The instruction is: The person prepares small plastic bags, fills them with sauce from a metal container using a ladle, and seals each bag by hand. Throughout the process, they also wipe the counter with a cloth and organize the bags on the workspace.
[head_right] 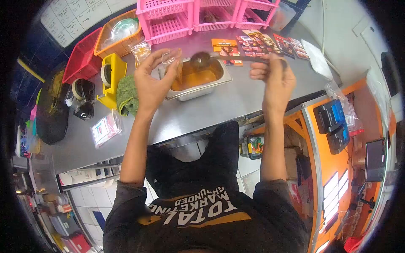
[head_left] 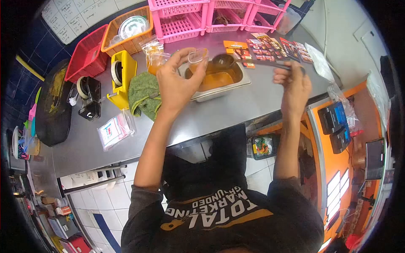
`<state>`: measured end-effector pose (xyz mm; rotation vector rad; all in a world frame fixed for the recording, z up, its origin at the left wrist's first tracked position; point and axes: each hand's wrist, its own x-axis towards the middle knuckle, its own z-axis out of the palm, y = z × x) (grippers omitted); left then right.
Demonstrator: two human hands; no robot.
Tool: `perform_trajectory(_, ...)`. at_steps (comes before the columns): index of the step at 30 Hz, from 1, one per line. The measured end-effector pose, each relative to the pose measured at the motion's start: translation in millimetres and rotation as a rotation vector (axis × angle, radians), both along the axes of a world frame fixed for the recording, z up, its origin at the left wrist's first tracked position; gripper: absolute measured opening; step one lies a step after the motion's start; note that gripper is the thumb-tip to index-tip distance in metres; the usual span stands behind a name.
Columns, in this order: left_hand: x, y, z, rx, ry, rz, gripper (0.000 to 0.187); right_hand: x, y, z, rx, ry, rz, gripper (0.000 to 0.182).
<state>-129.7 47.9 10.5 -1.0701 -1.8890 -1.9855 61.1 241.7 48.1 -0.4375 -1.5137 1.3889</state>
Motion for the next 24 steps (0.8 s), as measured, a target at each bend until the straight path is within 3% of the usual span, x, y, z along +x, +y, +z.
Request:
perform_trajectory(5,17.4,-8.3,19.2,0.115,0.014,0.023,0.035,-17.4,3.1,-16.9,-0.052,-0.31,0.142,0.033)
perform_trajectory(6,21.7,-11.2,20.4,0.119,0.061,0.048,0.035,-15.8,-4.9,-15.5,0.169,-0.484,-0.053,0.032)
perform_trajectory(8,30.0,-19.6,19.5,0.119,0.151,0.1,0.036,-12.3,-29.5,-7.6,0.67,-0.448,-0.527,0.03)
perform_trajectory(10,44.4,-36.6,19.0,0.042,0.307,0.18,0.036,-1.8,-64.9,-0.5,0.664,-0.325,-0.567,0.031)
perform_trajectory(12,65.7,-55.4,14.5,-0.054,0.363,0.218,0.039,21.1,-94.7,-21.6,0.422,-0.322,-0.051,0.03)
perform_trajectory(13,78.1,-65.2,6.8,-0.129,0.366,0.228,0.04,33.9,-122.5,-14.0,0.004,-0.359,0.344,0.027)
perform_trajectory(15,100.8,-83.1,-5.4,-0.272,0.379,0.244,0.042,38.3,-147.0,-25.4,-0.27,-0.254,0.748,0.024)
perform_trajectory(16,113.0,-91.8,-13.8,-0.353,0.372,0.233,0.047,37.8,-156.7,-36.3,-0.446,-0.195,0.817,0.024)
perform_trajectory(20,149.2,-110.7,-52.9,-0.448,0.276,0.282,0.05,42.5,-167.5,-76.6,-0.598,-0.266,0.86,0.018)
perform_trajectory(24,160.5,-129.2,-64.6,-0.491,0.121,0.181,0.035,44.0,-163.7,-113.4,-0.666,-0.271,0.961,0.012)
